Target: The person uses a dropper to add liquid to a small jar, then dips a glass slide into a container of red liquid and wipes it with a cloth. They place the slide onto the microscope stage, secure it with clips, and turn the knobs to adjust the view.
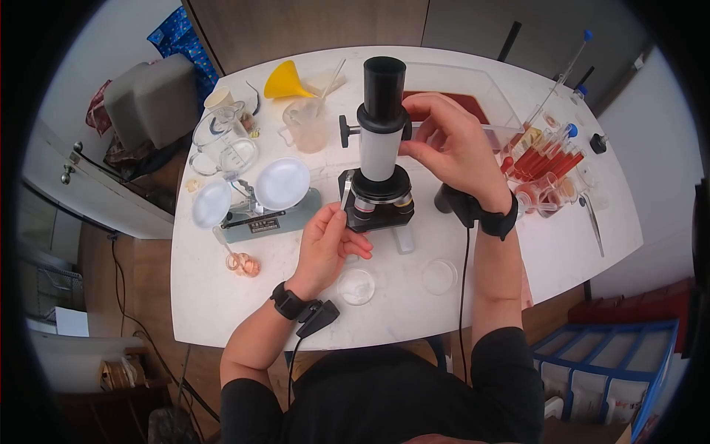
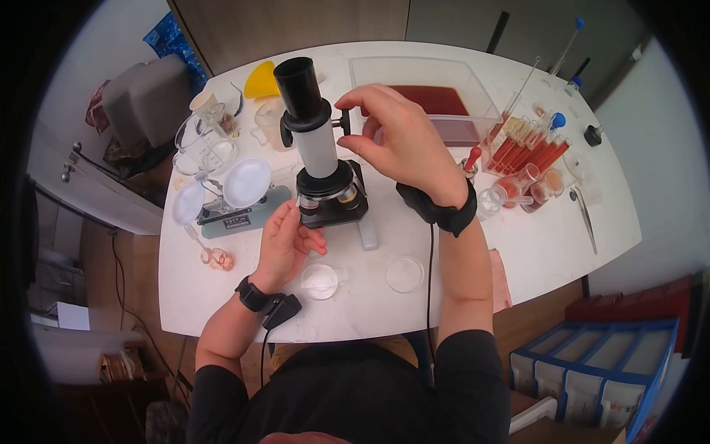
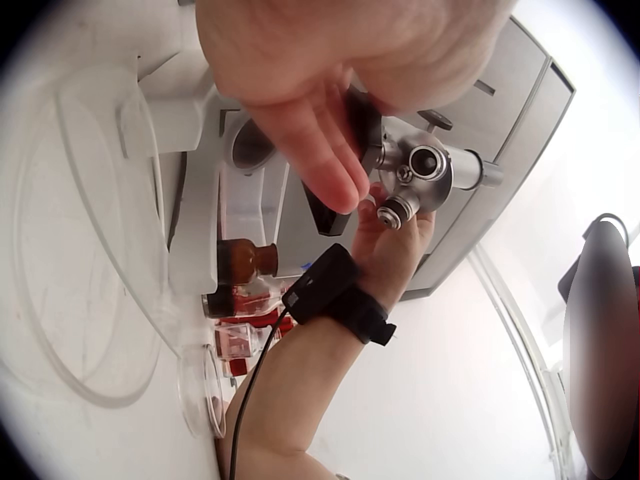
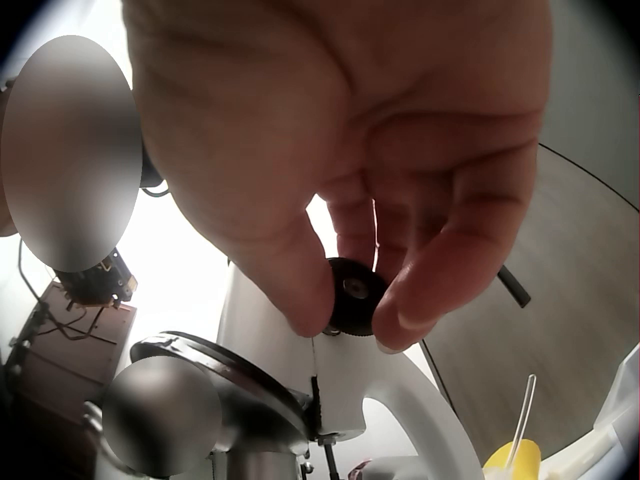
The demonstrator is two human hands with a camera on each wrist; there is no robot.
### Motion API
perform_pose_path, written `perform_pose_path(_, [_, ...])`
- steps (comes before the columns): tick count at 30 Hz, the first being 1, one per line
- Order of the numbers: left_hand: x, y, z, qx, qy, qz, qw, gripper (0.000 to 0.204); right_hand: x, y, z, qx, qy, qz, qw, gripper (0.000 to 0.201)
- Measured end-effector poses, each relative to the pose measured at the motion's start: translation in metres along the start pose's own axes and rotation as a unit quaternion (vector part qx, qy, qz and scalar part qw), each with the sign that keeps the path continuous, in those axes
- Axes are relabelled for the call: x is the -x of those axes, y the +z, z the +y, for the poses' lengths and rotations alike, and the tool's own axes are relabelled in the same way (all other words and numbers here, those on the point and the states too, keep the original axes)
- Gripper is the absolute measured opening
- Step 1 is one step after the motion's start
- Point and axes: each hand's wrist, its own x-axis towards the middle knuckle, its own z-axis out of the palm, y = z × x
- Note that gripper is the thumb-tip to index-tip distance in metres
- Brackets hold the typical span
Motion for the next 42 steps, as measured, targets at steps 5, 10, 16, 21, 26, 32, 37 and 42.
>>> perform_pose_path(5, [0.000,0.000,0.000,0.001,0.000,0.002,1.000,0.024,0.000,0.002,0.005,-0.017,0.008,0.011,1.000,0.034])
perform_pose_path(10, [0.000,-0.001,-0.001,0.001,0.003,0.001,1.000,0.025,0.001,0.003,0.005,-0.020,0.023,0.009,0.999,0.032])
perform_pose_path(16, [0.000,0.000,-0.001,0.003,0.002,-0.001,1.000,0.025,0.000,0.003,0.003,0.004,0.031,0.004,1.000,0.029])
perform_pose_path(21, [0.000,-0.001,-0.001,0.001,0.000,-0.002,1.000,0.025,-0.001,0.004,0.000,0.026,0.039,-0.003,0.999,0.025])
perform_pose_path(26, [0.000,0.000,0.000,0.004,0.000,-0.002,1.000,0.024,-0.001,0.007,0.003,0.033,0.030,0.005,0.999,0.023])
perform_pose_path(32, [0.000,-0.001,-0.001,0.008,-0.002,-0.001,1.000,0.023,-0.002,0.010,0.003,0.051,0.039,0.006,0.998,0.025])
perform_pose_path(37, [0.000,-0.002,-0.002,0.008,-0.002,-0.003,1.000,0.024,-0.003,0.011,0.002,0.066,0.038,0.007,0.997,0.027])
perform_pose_path(42, [-0.001,-0.002,-0.003,0.007,-0.001,-0.002,1.000,0.024,-0.003,0.011,0.002,0.081,0.032,0.008,0.996,0.028])
